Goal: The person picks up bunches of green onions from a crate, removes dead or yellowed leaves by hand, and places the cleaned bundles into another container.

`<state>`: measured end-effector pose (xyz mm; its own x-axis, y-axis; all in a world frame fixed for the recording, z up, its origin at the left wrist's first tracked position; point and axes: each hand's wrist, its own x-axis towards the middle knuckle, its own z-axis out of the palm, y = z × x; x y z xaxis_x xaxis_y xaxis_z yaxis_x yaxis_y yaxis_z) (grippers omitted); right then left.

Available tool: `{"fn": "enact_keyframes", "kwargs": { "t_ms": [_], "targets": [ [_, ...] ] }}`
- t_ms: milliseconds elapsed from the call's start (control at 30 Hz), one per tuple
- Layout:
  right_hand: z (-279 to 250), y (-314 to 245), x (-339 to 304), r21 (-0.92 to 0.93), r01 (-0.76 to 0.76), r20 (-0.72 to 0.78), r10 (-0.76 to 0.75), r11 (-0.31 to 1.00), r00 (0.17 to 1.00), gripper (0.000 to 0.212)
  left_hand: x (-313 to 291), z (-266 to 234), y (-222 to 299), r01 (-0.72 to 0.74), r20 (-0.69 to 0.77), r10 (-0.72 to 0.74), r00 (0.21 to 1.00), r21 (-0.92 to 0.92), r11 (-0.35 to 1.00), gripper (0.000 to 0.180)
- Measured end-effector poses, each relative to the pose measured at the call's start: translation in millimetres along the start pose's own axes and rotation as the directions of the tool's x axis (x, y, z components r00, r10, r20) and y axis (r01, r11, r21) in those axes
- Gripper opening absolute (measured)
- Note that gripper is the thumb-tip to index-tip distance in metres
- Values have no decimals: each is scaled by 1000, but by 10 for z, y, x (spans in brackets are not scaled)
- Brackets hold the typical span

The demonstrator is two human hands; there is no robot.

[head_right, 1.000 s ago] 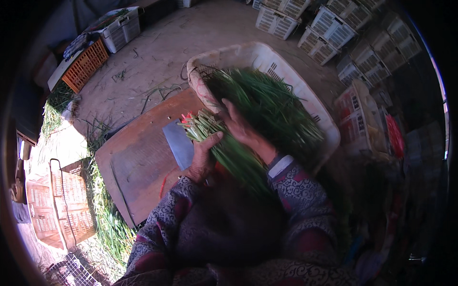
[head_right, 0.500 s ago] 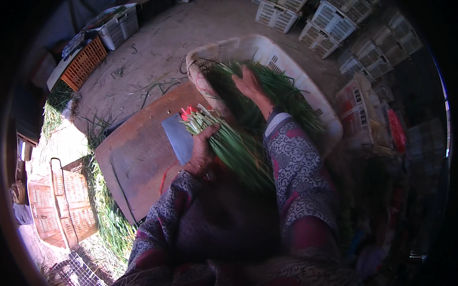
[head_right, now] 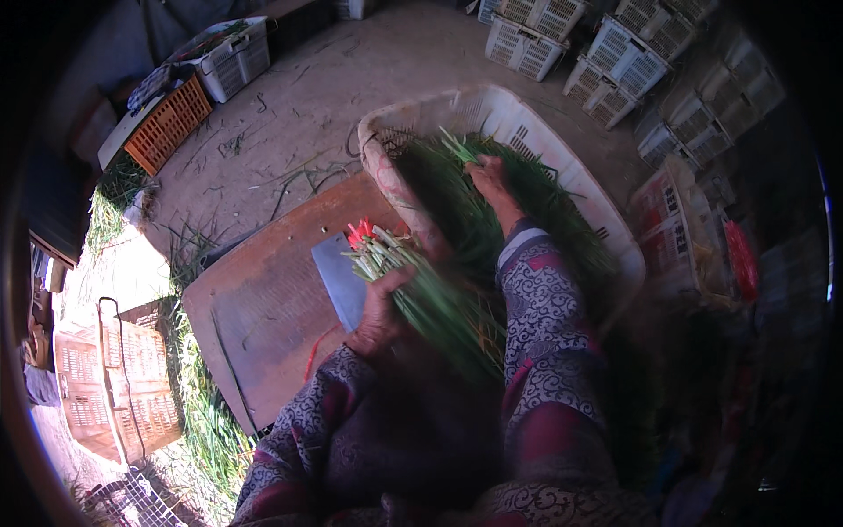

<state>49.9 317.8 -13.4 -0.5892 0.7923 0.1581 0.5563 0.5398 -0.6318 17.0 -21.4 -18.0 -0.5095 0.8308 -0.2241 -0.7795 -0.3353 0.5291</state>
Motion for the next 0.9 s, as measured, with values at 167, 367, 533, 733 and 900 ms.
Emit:
{"fn": "enact_keyframes", "kwargs": {
  "t_ms": [167, 367, 533, 733, 900],
  "targets": [
    [-482, -443, -740, 594, -141, 206, 19, 792, 978, 26, -80, 46, 135, 35, 9, -35, 999, -49, 998, 45],
    [-920, -1128, -1737, 444, -147, 433, -69, 884, 899, 23, -244, 300, 331, 60, 83, -58, 995, -22, 998, 45],
    [-711, -1354, -2115, 268, 486, 246, -547, 832, 800, 19, -326, 258, 340, 57, 105, -54, 993, -27, 998, 40],
    [-1054, -1527, -2233, -12, 311, 685, -219, 950, 695, 40, -400, 250, 273, 45, 154, -53, 987, 53, 998, 33],
    [-1627, -1393, -2033, 282, -144, 672, -89, 948, 736, 50, -676, 259, 280, 105, 163, -100, 982, -24, 994, 36]
  ]
}}
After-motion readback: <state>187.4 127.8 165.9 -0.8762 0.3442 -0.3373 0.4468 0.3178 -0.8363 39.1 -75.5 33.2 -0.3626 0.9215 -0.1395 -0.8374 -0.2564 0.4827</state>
